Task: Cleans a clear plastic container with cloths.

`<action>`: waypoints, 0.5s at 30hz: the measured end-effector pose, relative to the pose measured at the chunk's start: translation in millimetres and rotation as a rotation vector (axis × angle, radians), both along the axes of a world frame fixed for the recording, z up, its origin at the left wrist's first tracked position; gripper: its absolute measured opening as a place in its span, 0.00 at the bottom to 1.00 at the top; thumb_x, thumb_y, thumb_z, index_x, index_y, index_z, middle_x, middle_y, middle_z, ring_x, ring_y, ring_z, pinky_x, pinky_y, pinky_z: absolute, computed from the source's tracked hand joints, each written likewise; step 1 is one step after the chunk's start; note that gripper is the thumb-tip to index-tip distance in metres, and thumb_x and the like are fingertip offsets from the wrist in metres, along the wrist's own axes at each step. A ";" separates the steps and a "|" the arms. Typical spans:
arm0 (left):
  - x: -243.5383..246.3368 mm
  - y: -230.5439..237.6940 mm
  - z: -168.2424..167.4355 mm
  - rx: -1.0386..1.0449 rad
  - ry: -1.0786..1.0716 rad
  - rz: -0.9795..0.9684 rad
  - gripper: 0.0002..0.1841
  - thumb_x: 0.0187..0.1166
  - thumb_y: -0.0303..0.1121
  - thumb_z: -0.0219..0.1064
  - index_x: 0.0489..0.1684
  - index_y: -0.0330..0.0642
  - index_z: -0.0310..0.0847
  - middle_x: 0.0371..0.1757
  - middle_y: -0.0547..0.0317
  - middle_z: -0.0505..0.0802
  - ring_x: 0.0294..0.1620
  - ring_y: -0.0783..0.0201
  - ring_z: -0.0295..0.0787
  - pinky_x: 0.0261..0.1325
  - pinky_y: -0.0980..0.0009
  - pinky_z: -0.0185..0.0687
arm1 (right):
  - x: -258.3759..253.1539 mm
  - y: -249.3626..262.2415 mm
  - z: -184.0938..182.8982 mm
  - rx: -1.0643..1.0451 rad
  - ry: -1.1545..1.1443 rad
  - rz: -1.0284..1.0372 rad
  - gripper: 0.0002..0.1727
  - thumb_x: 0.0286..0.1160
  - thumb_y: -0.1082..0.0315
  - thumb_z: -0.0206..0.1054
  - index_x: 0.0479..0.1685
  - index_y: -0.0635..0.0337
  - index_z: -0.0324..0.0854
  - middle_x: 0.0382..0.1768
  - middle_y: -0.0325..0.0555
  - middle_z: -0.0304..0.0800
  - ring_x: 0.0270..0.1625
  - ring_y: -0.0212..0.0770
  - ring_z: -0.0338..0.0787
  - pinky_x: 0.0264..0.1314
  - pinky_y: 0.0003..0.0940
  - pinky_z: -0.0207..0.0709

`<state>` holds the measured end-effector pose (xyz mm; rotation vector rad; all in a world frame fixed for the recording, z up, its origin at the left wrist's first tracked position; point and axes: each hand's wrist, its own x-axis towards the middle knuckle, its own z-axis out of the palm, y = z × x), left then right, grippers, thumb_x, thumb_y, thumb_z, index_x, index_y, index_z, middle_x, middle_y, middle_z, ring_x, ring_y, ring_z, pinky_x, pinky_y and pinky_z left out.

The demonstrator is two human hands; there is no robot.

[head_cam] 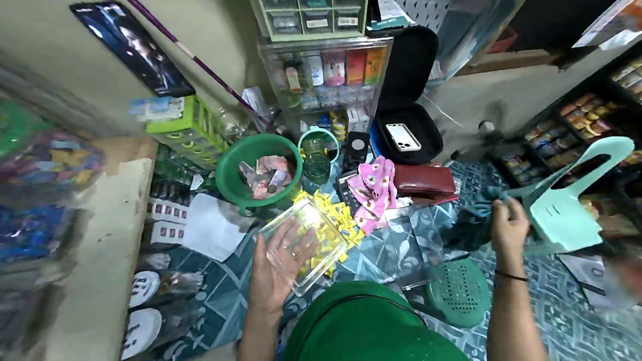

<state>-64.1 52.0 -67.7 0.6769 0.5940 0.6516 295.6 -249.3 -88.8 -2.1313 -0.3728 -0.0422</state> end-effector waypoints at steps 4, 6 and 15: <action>-7.3 0.4 -2.5 -0.031 0.022 0.015 0.40 0.88 0.64 0.29 0.85 0.41 0.57 0.76 0.46 0.81 0.69 0.44 0.86 0.63 0.47 0.88 | -1.5 27.4 -1.9 -0.406 0.133 0.328 0.23 0.86 0.58 0.62 0.61 0.71 0.86 0.73 0.71 0.80 0.77 0.68 0.78 0.79 0.67 0.66; -7.7 -1.0 -4.2 -0.037 0.031 -0.005 0.39 0.87 0.65 0.29 0.81 0.43 0.62 0.72 0.49 0.84 0.68 0.45 0.87 0.63 0.46 0.87 | -12.2 68.2 12.2 -0.373 0.028 0.351 0.21 0.87 0.62 0.61 0.61 0.72 0.86 0.72 0.71 0.80 0.77 0.69 0.78 0.79 0.67 0.66; -1.4 -13.0 -6.0 -0.045 0.061 -0.010 0.42 0.86 0.66 0.25 0.84 0.42 0.61 0.74 0.45 0.82 0.70 0.41 0.84 0.65 0.41 0.84 | -16.5 233.2 -35.7 -0.750 0.067 0.854 0.19 0.75 0.64 0.72 0.62 0.63 0.87 0.57 0.71 0.89 0.65 0.75 0.84 0.69 0.81 0.66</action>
